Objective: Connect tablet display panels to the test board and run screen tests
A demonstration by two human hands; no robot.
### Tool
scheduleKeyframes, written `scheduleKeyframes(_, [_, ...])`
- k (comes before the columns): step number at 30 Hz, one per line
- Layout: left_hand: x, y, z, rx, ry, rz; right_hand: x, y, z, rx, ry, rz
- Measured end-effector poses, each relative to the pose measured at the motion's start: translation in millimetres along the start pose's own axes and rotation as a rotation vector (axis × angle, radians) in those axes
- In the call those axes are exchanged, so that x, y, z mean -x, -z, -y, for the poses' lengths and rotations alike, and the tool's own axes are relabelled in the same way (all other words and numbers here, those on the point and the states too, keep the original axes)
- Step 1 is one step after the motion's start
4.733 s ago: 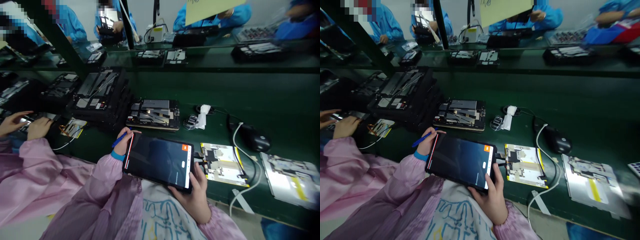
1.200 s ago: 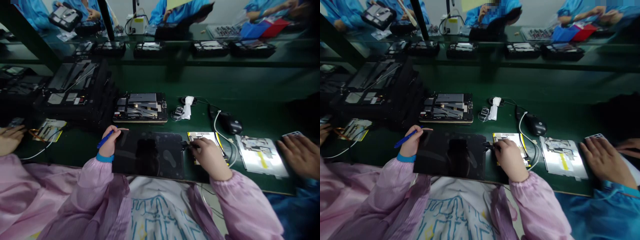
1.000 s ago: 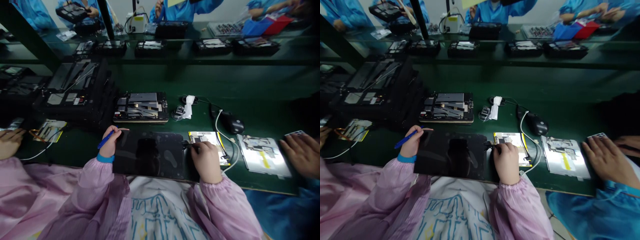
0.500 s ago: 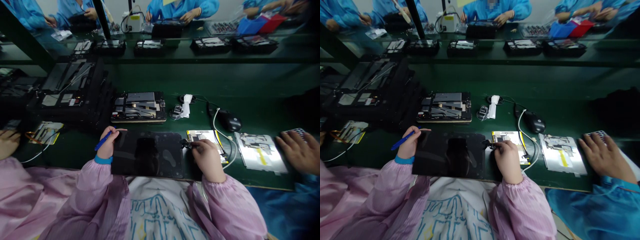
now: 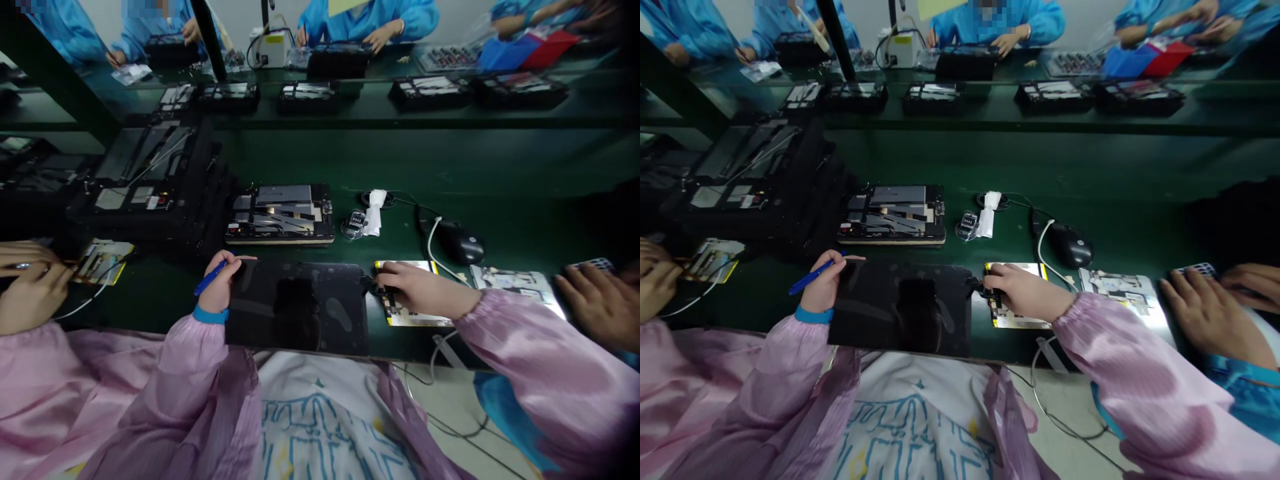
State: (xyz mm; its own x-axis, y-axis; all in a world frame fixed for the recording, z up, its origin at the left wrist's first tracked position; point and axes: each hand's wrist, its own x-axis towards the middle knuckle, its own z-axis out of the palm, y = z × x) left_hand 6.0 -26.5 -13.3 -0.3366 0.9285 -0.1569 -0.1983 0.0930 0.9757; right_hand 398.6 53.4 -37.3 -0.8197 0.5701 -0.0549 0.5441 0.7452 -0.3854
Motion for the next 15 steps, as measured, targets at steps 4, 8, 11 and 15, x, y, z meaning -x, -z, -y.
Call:
scheduleKeyframes(4, [0,0.3,0,0.018,-0.004,0.006,-7,3,0,0.046,-0.009,0.042])
scheduleKeyframes(8, [5,1.3,3,0.061,0.013,0.013,-6,-4,-2,0.042,0.014,0.038])
scheduleKeyframes(11, [9,2.5,9,0.078,0.015,0.035,-3,-18,-13,0.018,0.057,-0.044])
scheduleKeyframes(15, [12,4.6,16,0.148,0.015,0.056,-5,-39,-34,-0.054,0.163,-0.192])
